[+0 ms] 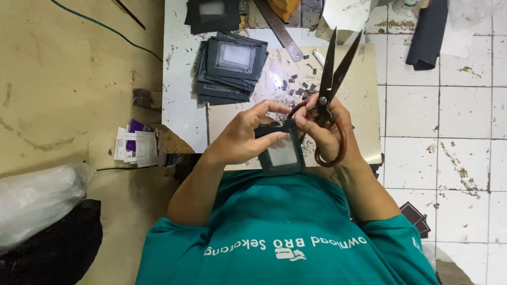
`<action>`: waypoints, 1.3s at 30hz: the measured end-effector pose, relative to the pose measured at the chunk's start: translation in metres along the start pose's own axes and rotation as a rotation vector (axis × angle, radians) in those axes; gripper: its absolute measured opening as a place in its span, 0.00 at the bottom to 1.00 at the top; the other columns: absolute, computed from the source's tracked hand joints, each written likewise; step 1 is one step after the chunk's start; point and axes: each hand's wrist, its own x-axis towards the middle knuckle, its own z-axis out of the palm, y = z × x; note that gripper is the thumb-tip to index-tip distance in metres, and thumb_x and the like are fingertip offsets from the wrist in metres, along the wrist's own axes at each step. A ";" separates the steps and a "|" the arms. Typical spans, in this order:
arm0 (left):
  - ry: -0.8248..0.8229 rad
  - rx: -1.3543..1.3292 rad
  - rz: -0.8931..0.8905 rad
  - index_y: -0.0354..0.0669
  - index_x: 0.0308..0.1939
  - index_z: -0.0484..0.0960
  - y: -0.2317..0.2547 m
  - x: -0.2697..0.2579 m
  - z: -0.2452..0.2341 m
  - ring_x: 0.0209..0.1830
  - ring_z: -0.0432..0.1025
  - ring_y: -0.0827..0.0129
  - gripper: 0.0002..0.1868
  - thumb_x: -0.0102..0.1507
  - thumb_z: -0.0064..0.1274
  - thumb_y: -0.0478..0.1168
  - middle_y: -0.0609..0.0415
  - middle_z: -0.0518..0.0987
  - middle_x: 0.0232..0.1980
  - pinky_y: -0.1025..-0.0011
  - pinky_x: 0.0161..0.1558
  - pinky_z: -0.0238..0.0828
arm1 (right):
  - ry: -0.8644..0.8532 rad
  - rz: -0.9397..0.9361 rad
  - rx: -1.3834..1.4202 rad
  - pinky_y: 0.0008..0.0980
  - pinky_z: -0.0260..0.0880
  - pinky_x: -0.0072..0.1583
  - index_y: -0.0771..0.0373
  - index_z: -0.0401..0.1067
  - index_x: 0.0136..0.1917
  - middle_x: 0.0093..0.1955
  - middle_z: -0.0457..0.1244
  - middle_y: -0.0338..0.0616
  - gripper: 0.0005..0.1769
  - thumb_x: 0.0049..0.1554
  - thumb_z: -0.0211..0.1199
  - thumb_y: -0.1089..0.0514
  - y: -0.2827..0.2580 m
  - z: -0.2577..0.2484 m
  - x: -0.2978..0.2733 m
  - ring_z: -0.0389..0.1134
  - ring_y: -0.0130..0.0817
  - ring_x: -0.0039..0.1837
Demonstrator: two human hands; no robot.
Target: Trimming the edges of small leather frames using scissors on a workshop table
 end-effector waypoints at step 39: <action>-0.008 0.055 0.129 0.31 0.49 0.78 0.045 0.011 -0.007 0.26 0.82 0.64 0.11 0.63 0.55 0.29 0.44 0.85 0.28 0.70 0.33 0.80 | -0.064 -0.273 -0.365 0.28 0.62 0.33 0.61 0.74 0.38 0.25 0.58 0.41 0.10 0.60 0.60 0.57 0.057 -0.016 -0.064 0.59 0.25 0.30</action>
